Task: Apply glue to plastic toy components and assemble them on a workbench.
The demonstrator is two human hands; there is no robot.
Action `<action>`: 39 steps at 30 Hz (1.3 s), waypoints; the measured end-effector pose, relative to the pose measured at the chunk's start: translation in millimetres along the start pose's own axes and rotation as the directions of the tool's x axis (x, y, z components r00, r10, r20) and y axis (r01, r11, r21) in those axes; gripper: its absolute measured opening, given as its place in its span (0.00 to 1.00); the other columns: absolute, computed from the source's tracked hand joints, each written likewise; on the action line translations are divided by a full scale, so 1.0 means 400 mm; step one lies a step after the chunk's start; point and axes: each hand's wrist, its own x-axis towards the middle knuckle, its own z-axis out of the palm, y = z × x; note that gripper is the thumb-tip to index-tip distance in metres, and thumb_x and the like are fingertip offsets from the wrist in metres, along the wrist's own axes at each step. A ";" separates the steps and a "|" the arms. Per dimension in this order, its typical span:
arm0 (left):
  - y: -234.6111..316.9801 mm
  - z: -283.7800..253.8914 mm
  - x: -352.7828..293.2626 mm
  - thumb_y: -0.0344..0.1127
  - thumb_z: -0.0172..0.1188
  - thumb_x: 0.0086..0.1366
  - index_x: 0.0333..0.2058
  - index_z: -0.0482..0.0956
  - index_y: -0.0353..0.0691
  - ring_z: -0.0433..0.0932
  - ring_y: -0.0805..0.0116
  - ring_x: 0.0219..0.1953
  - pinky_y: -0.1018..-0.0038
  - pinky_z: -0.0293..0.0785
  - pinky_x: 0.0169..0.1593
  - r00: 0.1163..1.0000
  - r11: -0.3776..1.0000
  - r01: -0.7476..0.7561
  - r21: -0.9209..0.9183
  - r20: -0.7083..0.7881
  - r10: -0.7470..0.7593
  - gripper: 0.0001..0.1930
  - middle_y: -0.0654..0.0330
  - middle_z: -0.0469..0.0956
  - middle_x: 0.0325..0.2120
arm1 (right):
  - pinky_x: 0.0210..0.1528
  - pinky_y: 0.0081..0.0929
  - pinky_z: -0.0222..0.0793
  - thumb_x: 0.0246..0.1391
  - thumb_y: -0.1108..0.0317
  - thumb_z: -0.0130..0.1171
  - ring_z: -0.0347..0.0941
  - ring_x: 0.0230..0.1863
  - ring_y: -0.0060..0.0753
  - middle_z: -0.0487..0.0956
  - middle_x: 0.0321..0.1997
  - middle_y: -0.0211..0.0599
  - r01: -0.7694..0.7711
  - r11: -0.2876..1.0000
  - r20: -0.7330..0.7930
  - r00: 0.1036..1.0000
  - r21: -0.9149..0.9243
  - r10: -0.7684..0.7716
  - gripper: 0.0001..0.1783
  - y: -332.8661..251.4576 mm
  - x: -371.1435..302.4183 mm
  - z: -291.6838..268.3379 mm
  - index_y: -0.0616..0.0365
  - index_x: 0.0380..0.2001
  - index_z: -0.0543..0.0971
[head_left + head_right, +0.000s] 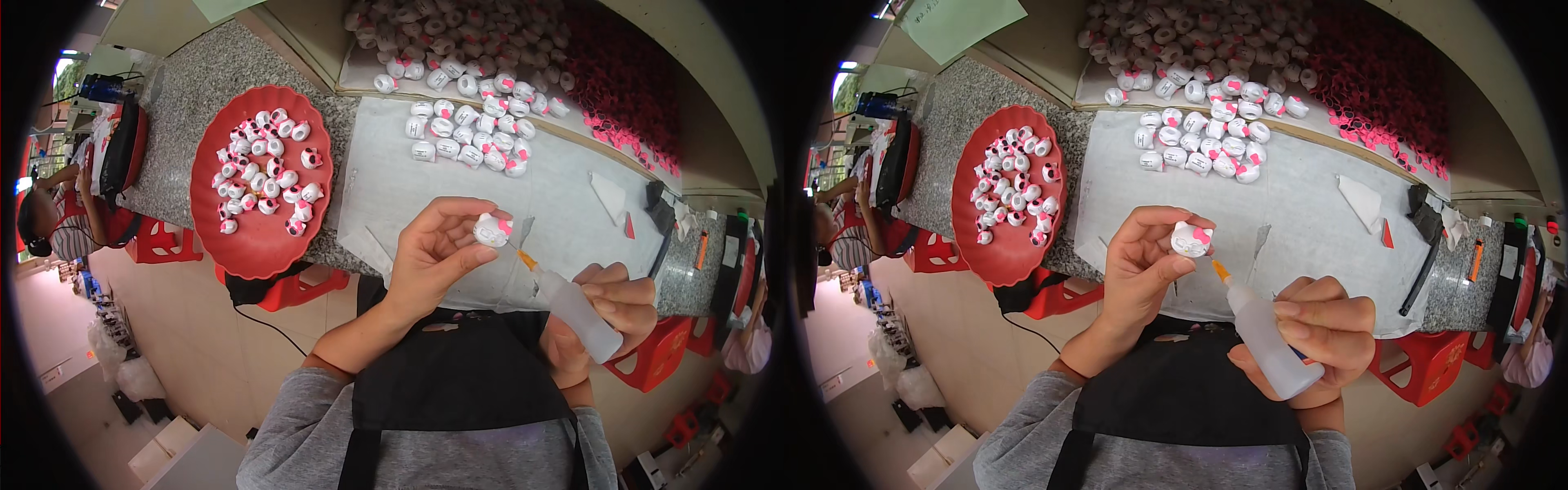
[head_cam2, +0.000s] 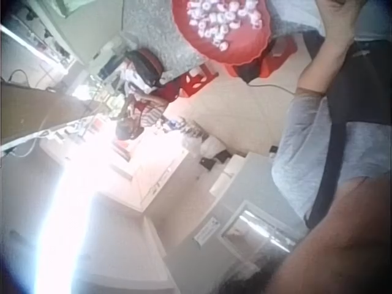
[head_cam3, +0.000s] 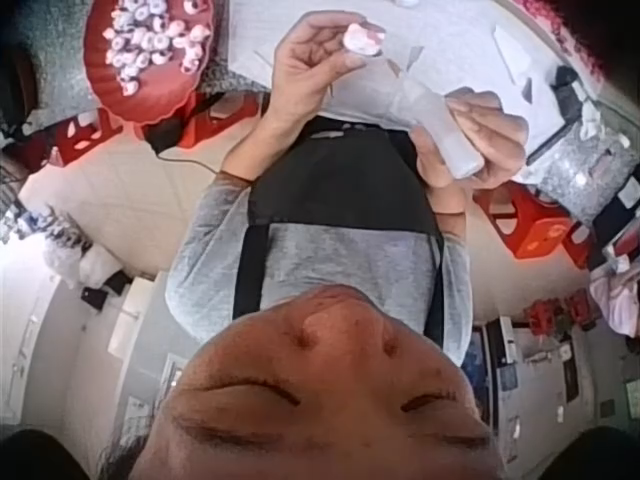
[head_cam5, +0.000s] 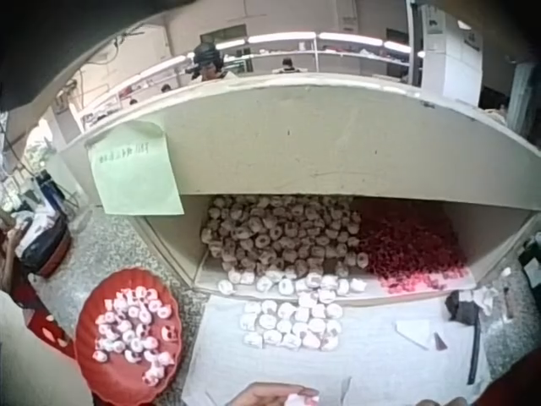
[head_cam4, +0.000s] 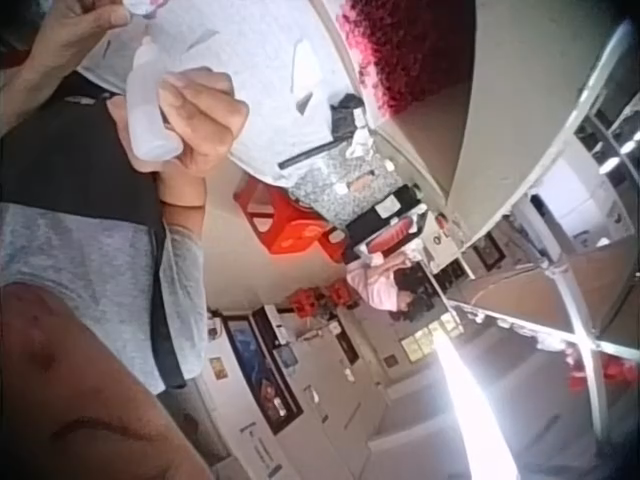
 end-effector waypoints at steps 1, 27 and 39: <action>0.000 0.001 0.000 0.22 0.54 0.47 0.39 0.62 0.33 0.69 0.69 0.37 0.76 0.66 0.42 1.000 1.000 0.004 -0.006 -0.001 -0.004 0.18 0.49 0.67 0.37 | 0.18 0.15 0.55 0.31 0.65 0.62 0.56 0.20 0.20 0.61 0.26 0.31 -0.001 1.000 -0.011 1.000 -0.008 0.001 0.19 -0.001 0.000 0.002 0.56 0.25 0.62; -0.018 0.004 -0.004 0.18 0.53 0.46 0.36 0.64 0.33 0.66 0.66 0.41 0.74 0.63 0.44 0.990 0.985 -0.128 0.115 0.080 0.119 0.16 0.52 0.66 0.36 | 0.19 0.16 0.58 0.33 0.71 0.60 0.59 0.22 0.22 0.62 0.26 0.32 0.010 0.999 -0.057 0.998 0.033 -0.008 0.17 -0.005 -0.014 0.008 0.58 0.27 0.64; -0.019 -0.006 -0.005 0.18 0.52 0.46 0.36 0.64 0.32 0.65 0.64 0.43 0.71 0.60 0.46 0.976 0.944 -0.215 0.251 0.094 0.197 0.16 0.52 0.65 0.37 | 0.21 0.16 0.60 0.31 0.67 0.64 0.61 0.23 0.23 0.63 0.27 0.30 -0.015 0.999 0.044 0.999 0.045 0.013 0.19 -0.008 -0.016 0.001 0.57 0.26 0.65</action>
